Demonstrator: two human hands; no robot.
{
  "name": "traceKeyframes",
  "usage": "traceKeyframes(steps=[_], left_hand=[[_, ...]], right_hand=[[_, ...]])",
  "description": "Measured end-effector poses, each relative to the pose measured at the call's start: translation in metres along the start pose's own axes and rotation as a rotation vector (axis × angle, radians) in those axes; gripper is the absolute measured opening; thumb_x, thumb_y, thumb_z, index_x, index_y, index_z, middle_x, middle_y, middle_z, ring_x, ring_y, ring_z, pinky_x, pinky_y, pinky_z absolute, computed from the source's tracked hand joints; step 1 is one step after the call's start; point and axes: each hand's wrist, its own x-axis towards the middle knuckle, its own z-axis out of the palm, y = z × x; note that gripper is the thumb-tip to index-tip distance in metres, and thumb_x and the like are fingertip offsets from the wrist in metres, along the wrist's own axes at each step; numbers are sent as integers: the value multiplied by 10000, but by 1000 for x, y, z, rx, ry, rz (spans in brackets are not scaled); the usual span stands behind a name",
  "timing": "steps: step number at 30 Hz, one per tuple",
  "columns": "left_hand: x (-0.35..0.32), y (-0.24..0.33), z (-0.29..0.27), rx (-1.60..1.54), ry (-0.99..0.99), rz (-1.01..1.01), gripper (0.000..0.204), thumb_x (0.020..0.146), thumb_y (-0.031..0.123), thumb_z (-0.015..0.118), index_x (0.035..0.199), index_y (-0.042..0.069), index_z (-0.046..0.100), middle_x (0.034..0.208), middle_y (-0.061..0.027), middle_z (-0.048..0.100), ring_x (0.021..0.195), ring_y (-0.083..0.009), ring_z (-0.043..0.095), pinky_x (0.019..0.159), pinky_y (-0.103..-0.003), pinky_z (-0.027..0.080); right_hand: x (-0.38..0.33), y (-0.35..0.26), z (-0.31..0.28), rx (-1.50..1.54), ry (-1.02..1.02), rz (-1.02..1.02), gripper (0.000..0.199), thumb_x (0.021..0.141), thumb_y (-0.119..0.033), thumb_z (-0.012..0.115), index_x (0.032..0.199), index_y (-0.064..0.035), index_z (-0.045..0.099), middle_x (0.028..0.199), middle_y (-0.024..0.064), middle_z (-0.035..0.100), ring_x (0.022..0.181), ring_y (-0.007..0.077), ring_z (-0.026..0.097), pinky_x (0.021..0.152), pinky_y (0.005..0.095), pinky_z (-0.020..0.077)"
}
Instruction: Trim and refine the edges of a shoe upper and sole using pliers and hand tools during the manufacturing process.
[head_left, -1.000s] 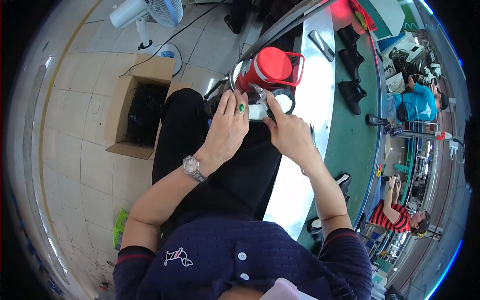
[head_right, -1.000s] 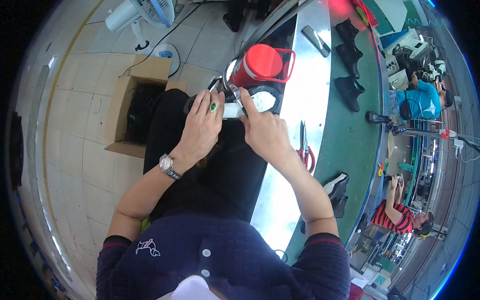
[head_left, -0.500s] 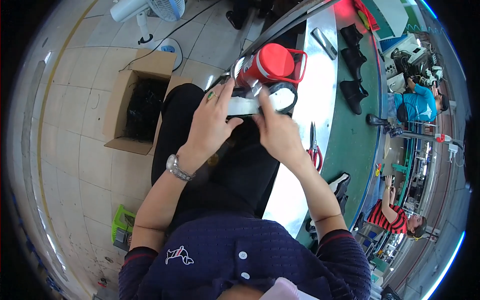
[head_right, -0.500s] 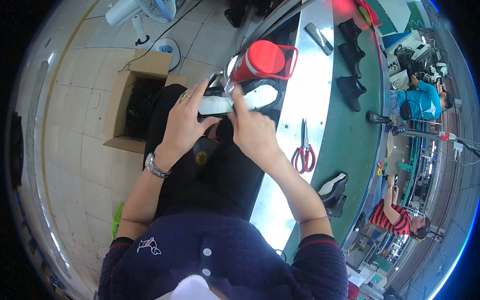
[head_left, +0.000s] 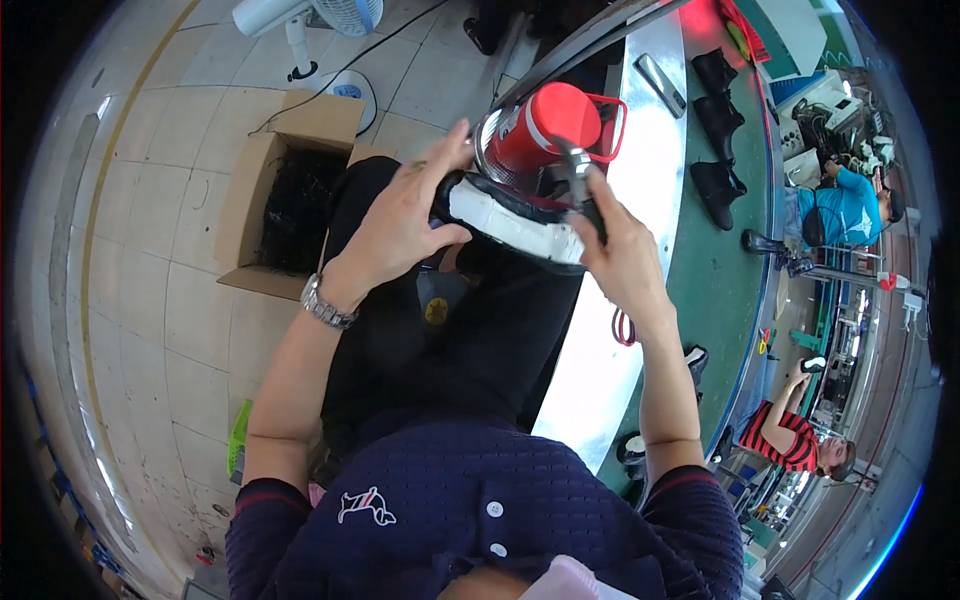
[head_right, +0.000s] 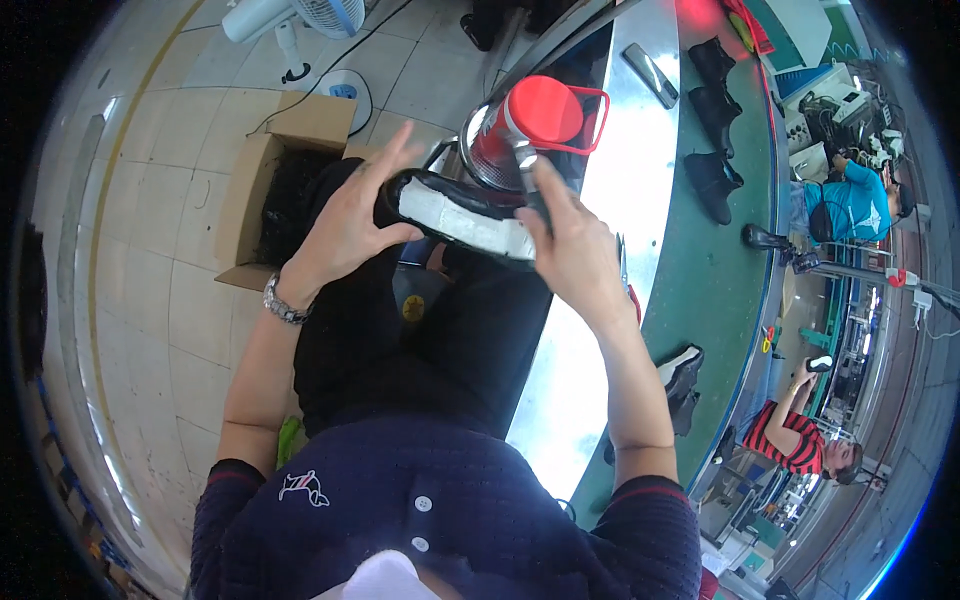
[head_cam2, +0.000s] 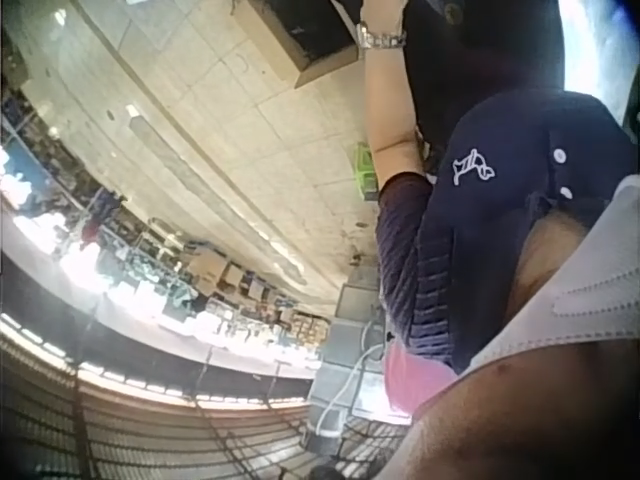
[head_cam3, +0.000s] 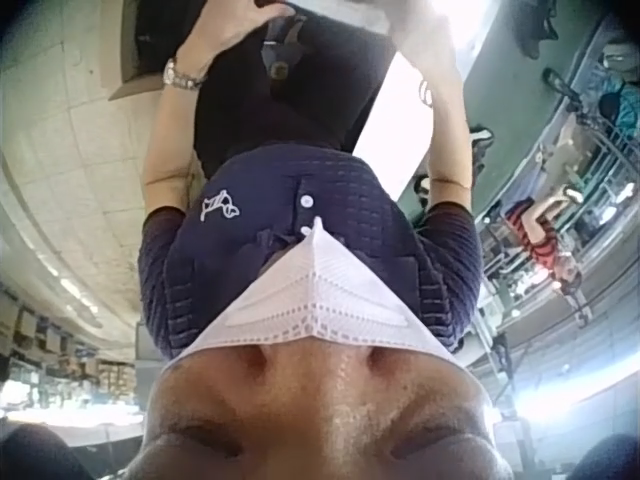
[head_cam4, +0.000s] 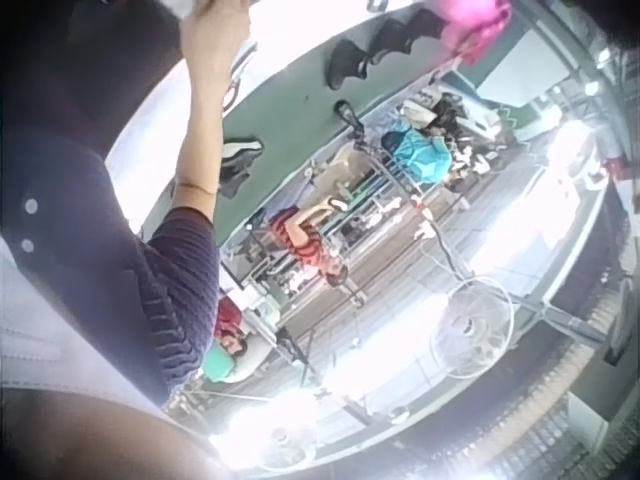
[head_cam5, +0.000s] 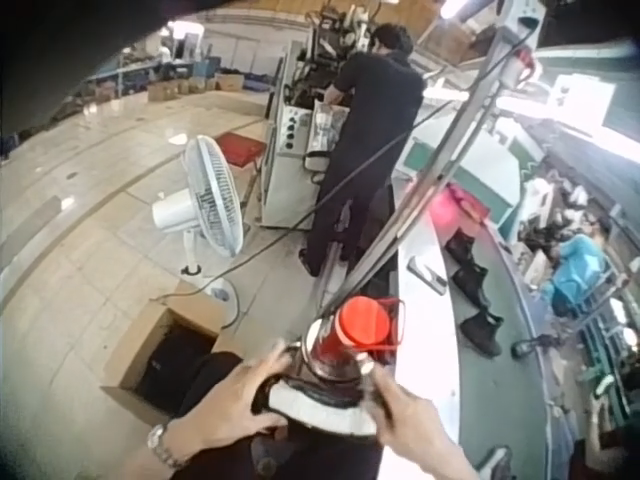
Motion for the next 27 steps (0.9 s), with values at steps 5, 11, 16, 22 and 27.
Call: traceKeyframes(steps=[5,11,16,22,27], left_hand=[[-50,14,9,-188,-6,-339,1211,650,465,833,1479,-41,108,1493,-263,235,1390,-372,268,1113,-386,295],[-82,10,-8,104,201,-431,490,875,361,652,1119,-58,585,925,-194,618,828,-341,620,713,-380,495],[-85,4,-4,291,267,-250,271,958,224,536,924,-30,625,702,-179,594,629,-329,593,577,-399,458],[-106,11,5,-43,203,-318,184,944,156,548,942,-10,626,723,-184,609,648,-341,614,561,-409,473],[-100,25,6,325,-13,-245,176,925,138,565,1016,-2,619,768,-146,645,660,-292,640,572,-354,506]], right_hand=[[-31,14,-2,195,-369,229,488,934,-129,570,1379,-17,403,840,130,668,607,201,653,606,312,505],[-49,-28,8,529,-643,150,583,950,-109,570,1465,-67,301,892,69,673,768,141,666,724,272,516],[-29,-51,10,388,-734,44,598,940,-89,576,1469,-86,296,914,83,683,826,160,668,771,294,514],[4,-96,-4,15,-899,-45,540,922,-118,572,1415,-99,353,763,200,642,667,365,647,652,446,487],[7,-100,1,-251,-871,-305,587,910,-104,565,1439,-141,315,760,227,635,680,390,645,641,462,513]])
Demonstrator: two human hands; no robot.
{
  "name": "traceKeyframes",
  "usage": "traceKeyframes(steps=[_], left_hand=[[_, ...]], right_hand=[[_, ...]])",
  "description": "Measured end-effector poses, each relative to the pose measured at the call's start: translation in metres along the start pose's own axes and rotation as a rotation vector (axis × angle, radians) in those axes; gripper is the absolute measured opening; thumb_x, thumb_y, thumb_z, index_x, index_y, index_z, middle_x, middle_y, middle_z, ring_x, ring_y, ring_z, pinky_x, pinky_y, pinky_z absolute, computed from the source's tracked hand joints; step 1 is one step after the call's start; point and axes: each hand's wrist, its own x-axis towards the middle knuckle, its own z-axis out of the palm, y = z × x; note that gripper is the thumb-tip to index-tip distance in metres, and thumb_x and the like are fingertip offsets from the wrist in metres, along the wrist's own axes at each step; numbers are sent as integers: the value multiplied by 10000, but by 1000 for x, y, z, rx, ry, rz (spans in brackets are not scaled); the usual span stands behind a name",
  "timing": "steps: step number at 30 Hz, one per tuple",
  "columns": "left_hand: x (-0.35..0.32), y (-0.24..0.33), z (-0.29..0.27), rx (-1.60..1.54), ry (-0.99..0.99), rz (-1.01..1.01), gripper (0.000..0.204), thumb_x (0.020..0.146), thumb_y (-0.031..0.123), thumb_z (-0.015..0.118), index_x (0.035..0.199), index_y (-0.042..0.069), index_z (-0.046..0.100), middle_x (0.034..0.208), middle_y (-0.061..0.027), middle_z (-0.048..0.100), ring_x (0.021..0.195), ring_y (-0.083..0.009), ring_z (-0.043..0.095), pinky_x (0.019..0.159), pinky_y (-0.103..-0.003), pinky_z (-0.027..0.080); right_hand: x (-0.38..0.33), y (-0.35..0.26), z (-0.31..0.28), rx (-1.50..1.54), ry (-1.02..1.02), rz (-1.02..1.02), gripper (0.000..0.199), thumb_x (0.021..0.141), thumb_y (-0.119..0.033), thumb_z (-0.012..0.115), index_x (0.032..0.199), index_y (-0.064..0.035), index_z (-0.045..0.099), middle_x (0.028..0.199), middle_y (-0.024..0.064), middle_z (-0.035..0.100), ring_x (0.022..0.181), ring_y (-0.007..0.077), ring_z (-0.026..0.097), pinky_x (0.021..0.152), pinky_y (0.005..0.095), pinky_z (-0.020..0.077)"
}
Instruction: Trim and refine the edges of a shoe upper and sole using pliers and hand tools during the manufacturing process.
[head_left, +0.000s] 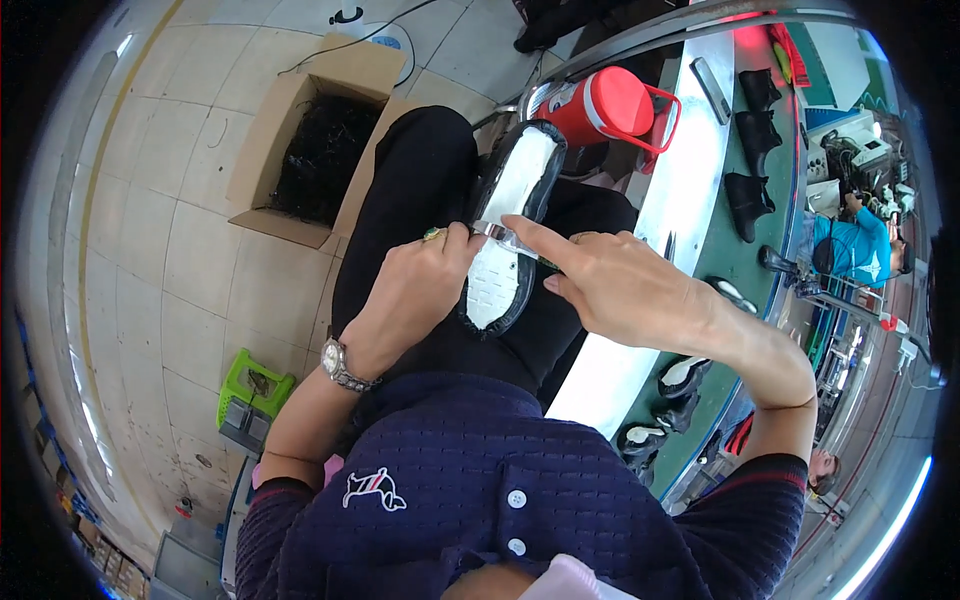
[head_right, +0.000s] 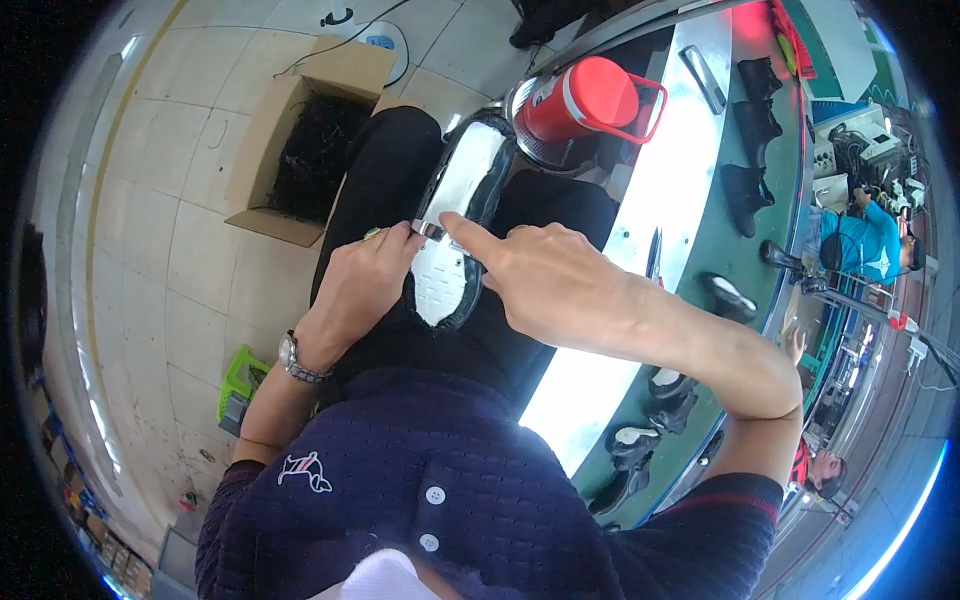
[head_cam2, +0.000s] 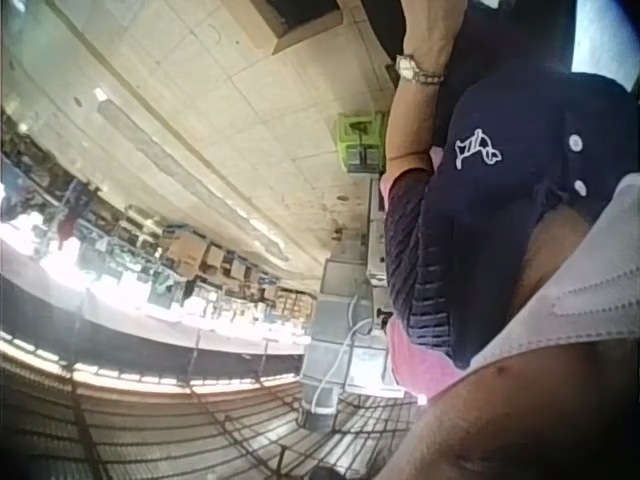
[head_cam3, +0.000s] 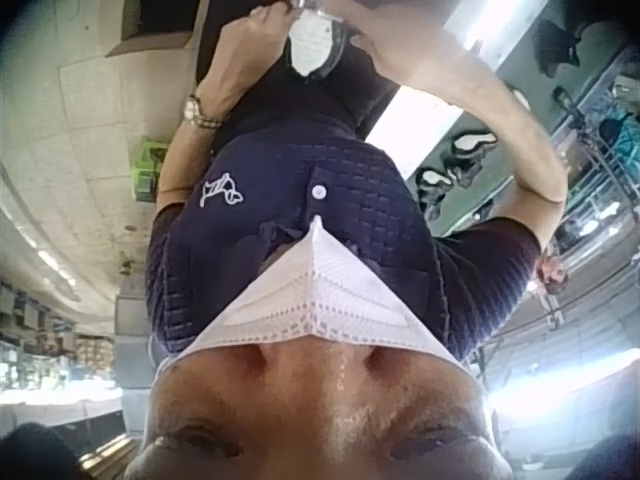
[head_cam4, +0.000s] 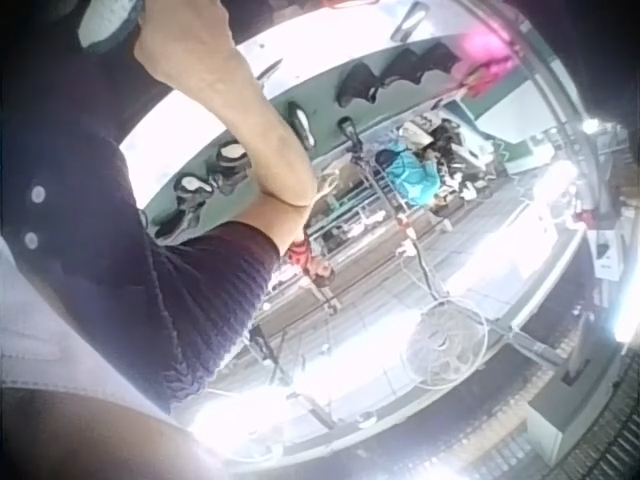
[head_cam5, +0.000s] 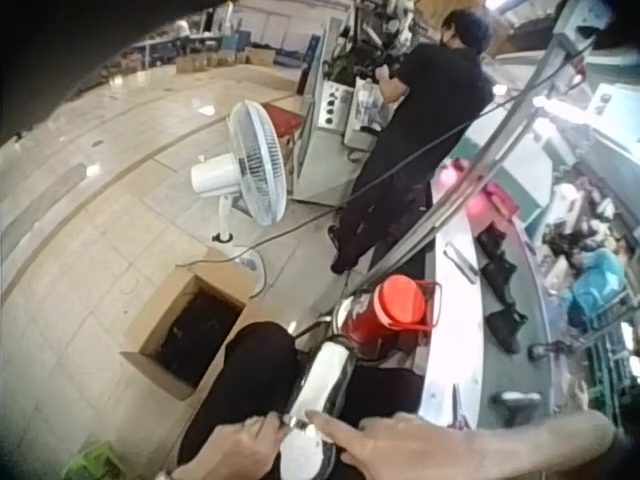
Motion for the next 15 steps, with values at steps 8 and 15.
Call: traceKeyframes(steps=[8,15], left_hand=[[29,-20,25,-2027,-347,-560,735,946,381,570,1524,180,163,1461,-81,366,1289,-177,417,1037,-327,382],[47,-13,36,-1740,-249,-532,803,907,371,615,1523,133,159,1421,-113,402,1252,-181,446,1022,-322,389]], right_hand=[[-6,26,56,299,275,-107,631,883,-62,598,1441,-196,338,835,195,665,643,397,627,640,439,518],[-12,23,18,223,87,-15,640,883,-107,614,1444,-199,320,831,226,667,598,328,640,572,400,544]])
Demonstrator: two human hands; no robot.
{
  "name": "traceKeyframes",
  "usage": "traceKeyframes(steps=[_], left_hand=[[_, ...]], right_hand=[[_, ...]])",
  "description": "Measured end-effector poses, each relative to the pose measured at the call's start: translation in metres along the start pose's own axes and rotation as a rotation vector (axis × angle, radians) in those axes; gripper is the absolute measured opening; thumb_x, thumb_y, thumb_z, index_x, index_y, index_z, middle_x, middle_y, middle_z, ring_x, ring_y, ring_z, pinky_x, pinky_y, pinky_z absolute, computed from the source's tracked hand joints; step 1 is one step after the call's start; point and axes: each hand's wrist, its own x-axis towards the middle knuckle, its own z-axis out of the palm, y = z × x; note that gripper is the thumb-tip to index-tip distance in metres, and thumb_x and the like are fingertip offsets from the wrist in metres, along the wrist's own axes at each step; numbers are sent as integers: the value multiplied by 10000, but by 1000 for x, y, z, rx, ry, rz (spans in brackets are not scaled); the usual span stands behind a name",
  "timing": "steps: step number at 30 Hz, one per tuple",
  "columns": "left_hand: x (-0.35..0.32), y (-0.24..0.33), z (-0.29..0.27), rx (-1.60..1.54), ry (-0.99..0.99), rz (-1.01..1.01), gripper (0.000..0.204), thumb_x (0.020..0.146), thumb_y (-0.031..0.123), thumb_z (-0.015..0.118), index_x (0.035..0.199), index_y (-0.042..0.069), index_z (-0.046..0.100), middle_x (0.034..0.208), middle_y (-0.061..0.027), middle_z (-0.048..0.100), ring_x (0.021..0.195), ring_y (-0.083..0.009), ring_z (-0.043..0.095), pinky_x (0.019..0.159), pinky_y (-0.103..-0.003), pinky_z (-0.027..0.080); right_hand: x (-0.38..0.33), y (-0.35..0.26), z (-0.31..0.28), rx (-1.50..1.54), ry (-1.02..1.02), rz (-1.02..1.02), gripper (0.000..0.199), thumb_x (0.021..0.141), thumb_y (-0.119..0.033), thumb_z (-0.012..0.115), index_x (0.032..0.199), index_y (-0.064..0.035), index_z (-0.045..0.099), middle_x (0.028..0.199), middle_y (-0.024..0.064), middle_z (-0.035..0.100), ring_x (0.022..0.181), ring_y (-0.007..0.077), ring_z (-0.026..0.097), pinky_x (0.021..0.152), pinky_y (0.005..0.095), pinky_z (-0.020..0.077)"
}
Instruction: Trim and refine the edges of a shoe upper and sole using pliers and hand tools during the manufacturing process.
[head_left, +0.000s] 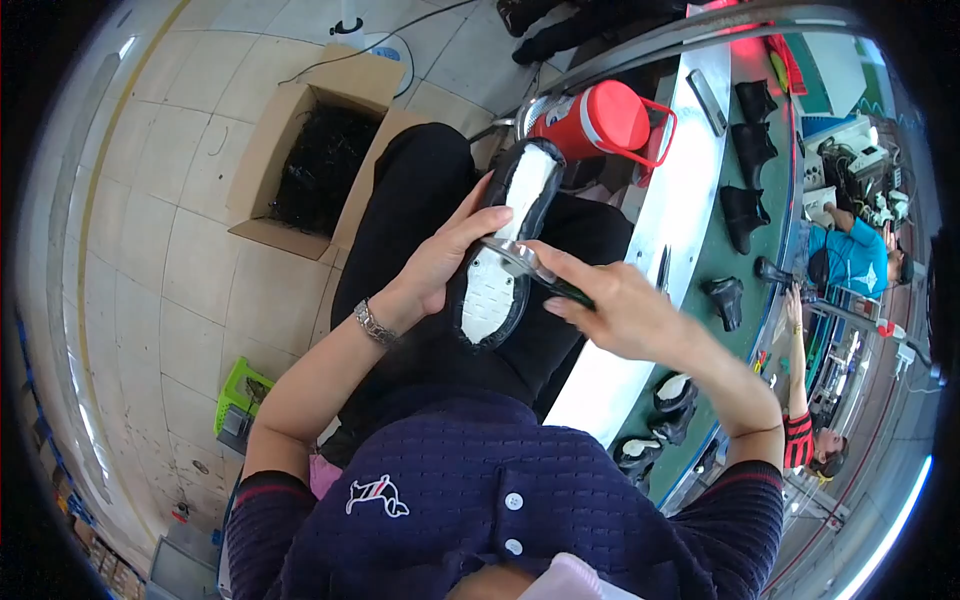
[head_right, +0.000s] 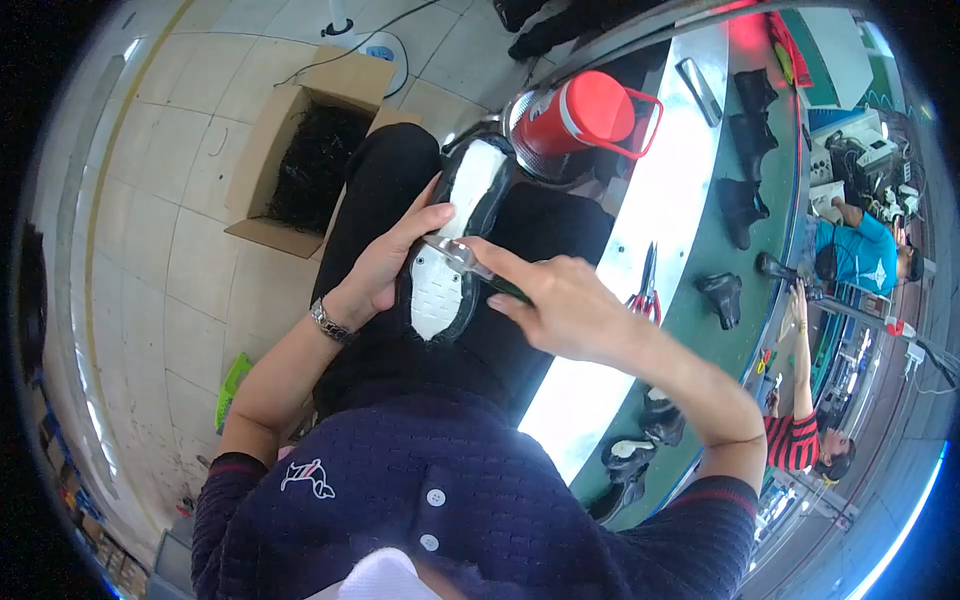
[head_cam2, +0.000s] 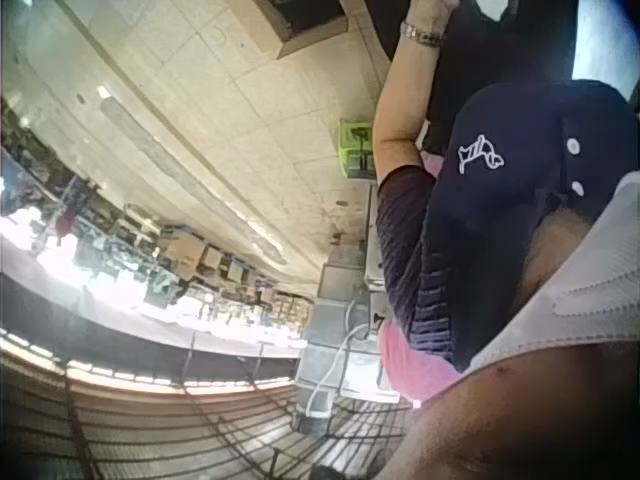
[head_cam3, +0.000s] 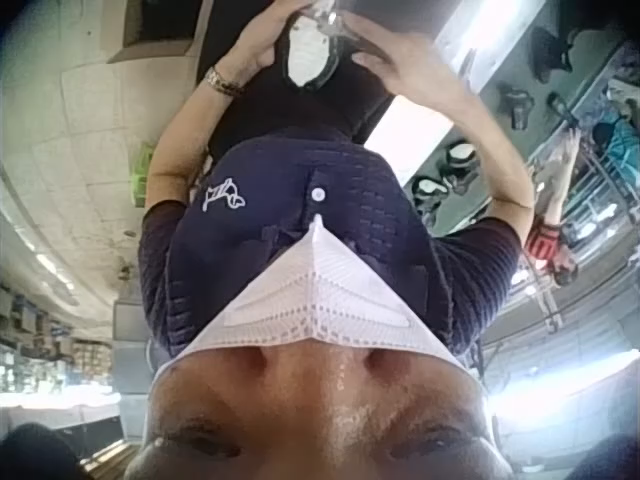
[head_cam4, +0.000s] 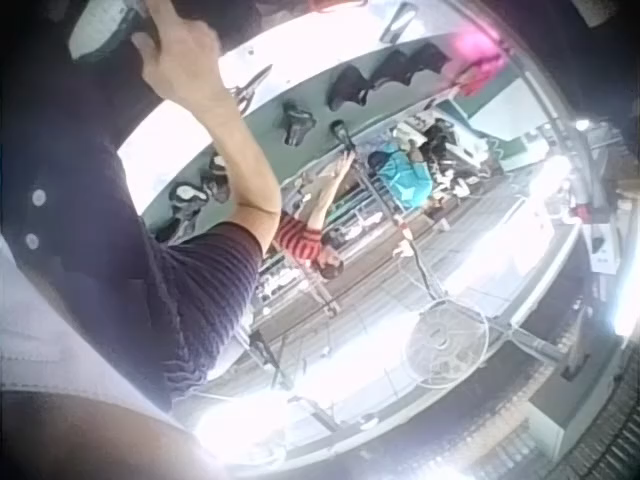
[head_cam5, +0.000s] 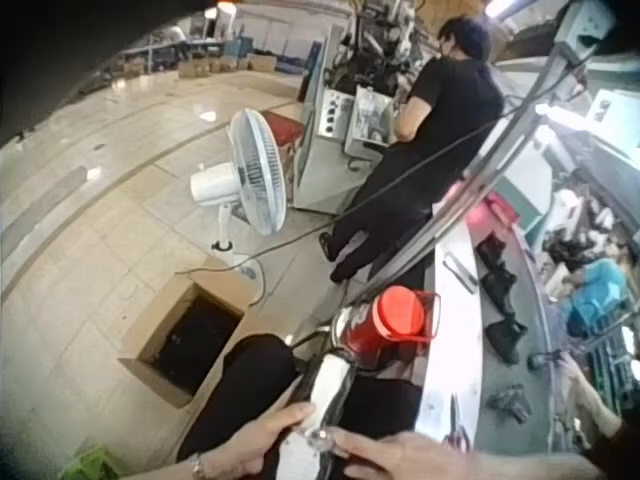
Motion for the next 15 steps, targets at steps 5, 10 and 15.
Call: traceKeyframes(steps=[5,10,15], left_hand=[[-5,17,0,149,-6,-49,792,919,360,601,1520,107,151,1389,-117,423,1230,-174,450,1003,-307,389],[1,21,0,178,-34,-71,776,933,339,587,1521,106,137,1343,-97,460,1171,-153,480,976,-284,400],[-4,27,-3,181,-46,-113,772,935,330,587,1524,114,136,1339,-87,462,1131,-133,503,948,-270,416]], right_hand=[[11,-15,-43,-120,452,-369,667,879,-131,623,1462,-176,303,798,214,652,654,362,649,587,421,516],[56,31,-38,-503,240,23,629,910,-182,591,1464,-254,302,782,181,647,590,357,633,552,416,506],[45,25,-25,-293,509,-267,630,922,-201,577,1471,-236,270,670,150,624,570,335,633,547,414,509]])
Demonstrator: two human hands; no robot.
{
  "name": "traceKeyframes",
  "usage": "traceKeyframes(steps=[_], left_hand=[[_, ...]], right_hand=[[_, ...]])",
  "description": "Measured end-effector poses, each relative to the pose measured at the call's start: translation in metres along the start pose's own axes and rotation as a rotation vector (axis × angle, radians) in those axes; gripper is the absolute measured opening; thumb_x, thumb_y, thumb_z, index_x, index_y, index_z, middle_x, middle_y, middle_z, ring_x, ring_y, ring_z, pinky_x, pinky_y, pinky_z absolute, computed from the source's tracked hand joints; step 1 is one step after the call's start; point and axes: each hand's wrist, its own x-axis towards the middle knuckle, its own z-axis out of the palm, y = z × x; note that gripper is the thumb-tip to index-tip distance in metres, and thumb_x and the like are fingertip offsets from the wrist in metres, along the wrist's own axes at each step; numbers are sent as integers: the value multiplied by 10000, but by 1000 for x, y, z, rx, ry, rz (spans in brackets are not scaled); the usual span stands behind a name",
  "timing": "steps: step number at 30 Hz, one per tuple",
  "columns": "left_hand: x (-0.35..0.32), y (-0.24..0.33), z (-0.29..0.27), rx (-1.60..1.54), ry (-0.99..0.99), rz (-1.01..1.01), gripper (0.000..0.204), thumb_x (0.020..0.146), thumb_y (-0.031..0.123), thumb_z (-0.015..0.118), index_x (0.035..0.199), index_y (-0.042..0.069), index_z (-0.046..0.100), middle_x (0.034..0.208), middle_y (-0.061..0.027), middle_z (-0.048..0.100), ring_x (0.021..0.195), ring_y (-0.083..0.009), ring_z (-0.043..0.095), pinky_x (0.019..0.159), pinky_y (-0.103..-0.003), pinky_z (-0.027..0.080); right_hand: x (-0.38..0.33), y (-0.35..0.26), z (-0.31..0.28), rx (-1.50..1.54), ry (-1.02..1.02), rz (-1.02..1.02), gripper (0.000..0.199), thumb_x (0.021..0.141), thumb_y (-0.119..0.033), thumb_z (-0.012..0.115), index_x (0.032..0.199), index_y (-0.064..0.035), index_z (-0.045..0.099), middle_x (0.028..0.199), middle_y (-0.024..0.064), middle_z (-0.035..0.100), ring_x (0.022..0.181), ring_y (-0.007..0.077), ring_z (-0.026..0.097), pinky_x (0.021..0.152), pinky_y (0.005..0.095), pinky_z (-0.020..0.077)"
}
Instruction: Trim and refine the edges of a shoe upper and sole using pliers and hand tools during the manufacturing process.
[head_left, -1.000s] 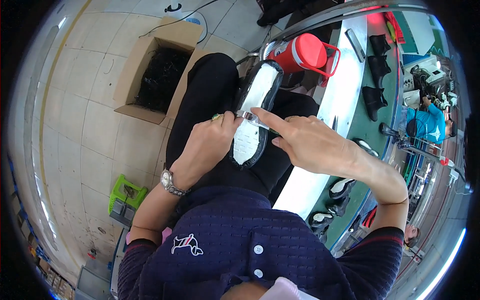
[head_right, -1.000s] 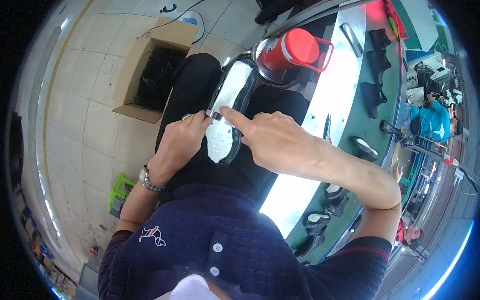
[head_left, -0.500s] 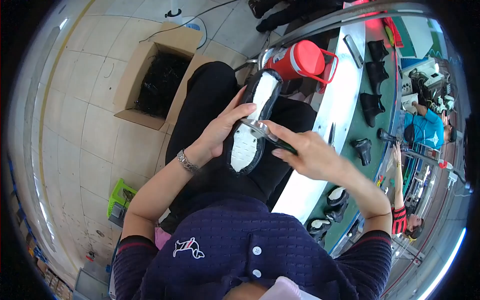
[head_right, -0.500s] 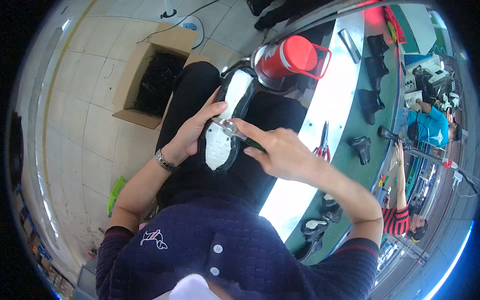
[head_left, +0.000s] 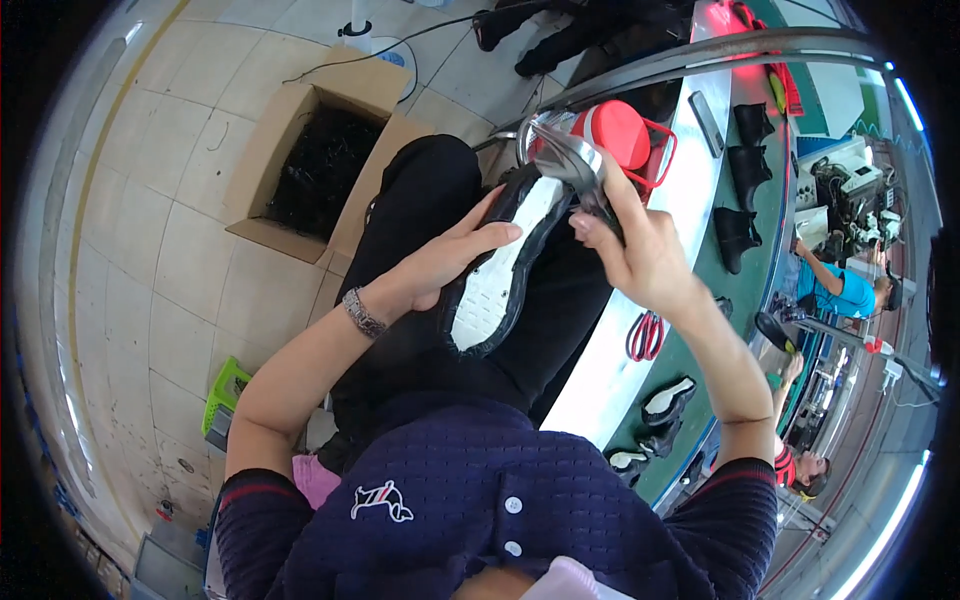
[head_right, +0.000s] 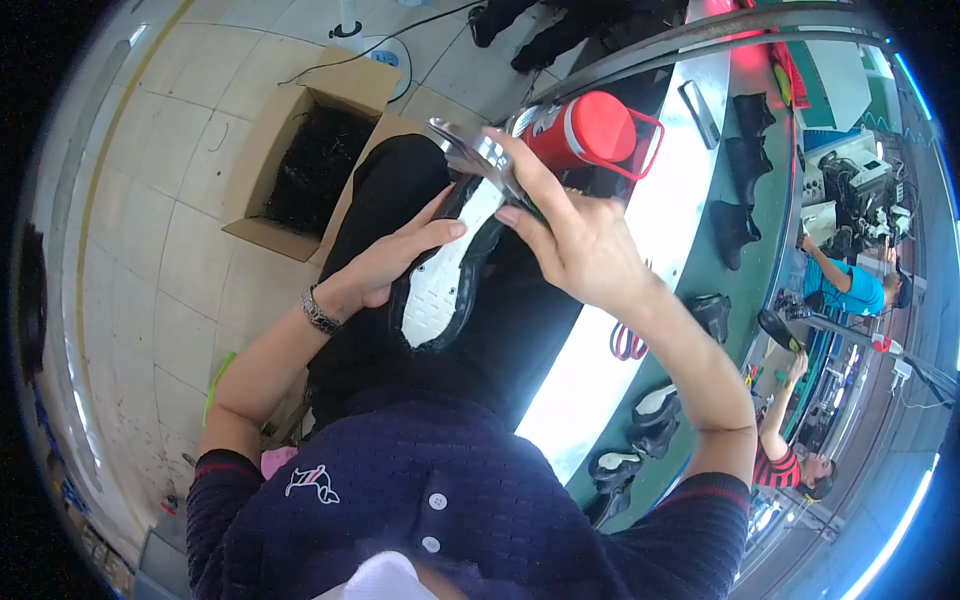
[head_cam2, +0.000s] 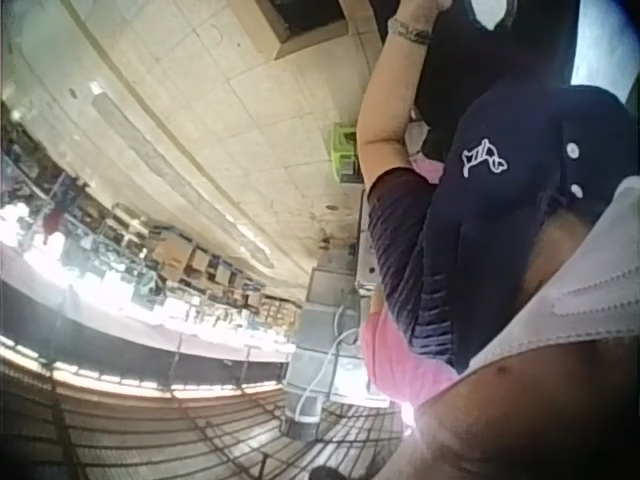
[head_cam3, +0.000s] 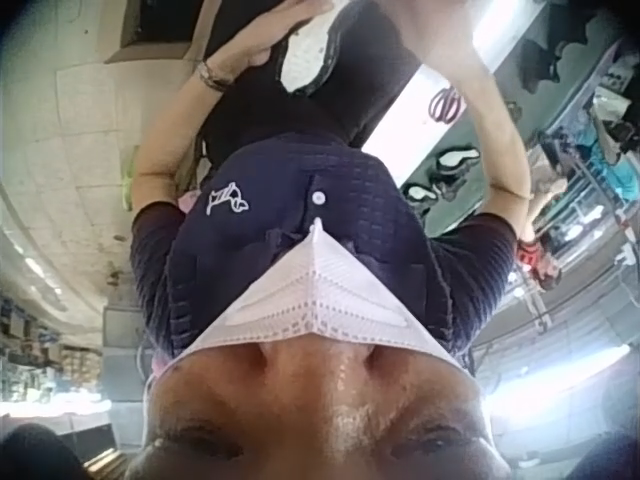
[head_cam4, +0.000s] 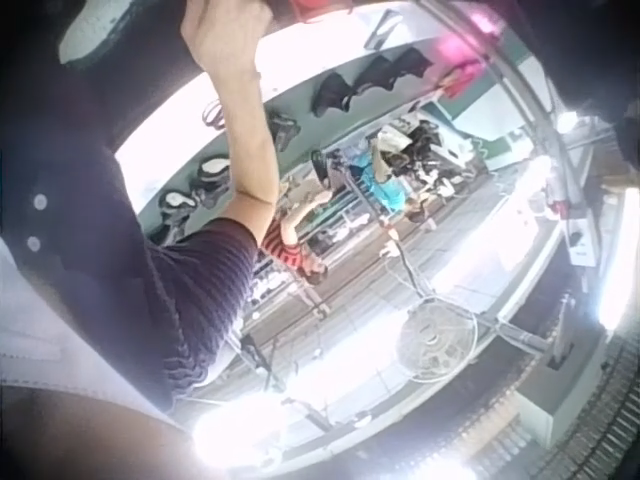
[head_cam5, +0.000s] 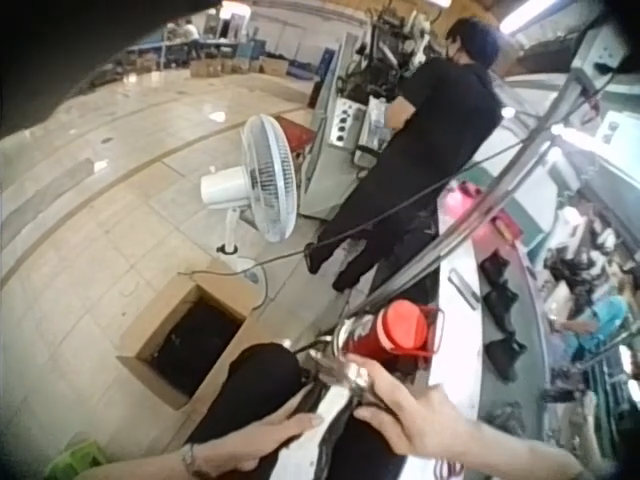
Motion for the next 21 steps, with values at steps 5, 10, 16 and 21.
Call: traceKeyframes(steps=[5,10,16,21], left_hand=[[-3,-4,-6,-2,-1,-78,799,907,277,629,1528,141,145,1256,-66,512,1084,-109,522,899,-271,448],[-1,6,-10,26,-103,-165,990,831,152,707,1531,135,8,1232,-77,496,1089,-130,520,906,-293,452],[-5,3,-13,23,-142,-130,1066,786,148,752,1530,135,-11,1293,-95,462,1164,-164,494,960,-304,426],[-2,-3,-12,6,-173,-80,1170,735,123,794,1527,158,-67,1429,-125,347,1292,-217,397,1046,-348,356]], right_hand=[[-5,-7,-1,-226,-292,26,617,928,-213,566,1466,-207,265,596,144,594,518,333,615,534,406,505],[-13,-11,17,1,-75,46,609,932,-215,560,1467,-210,270,554,129,578,495,315,611,490,388,493],[-10,-30,0,-60,-202,-13,617,925,-191,559,1466,-195,264,526,114,569,480,305,611,466,393,493],[-17,-29,7,-105,-362,139,630,878,-192,616,1443,-175,339,640,126,621,545,325,623,510,400,494]])
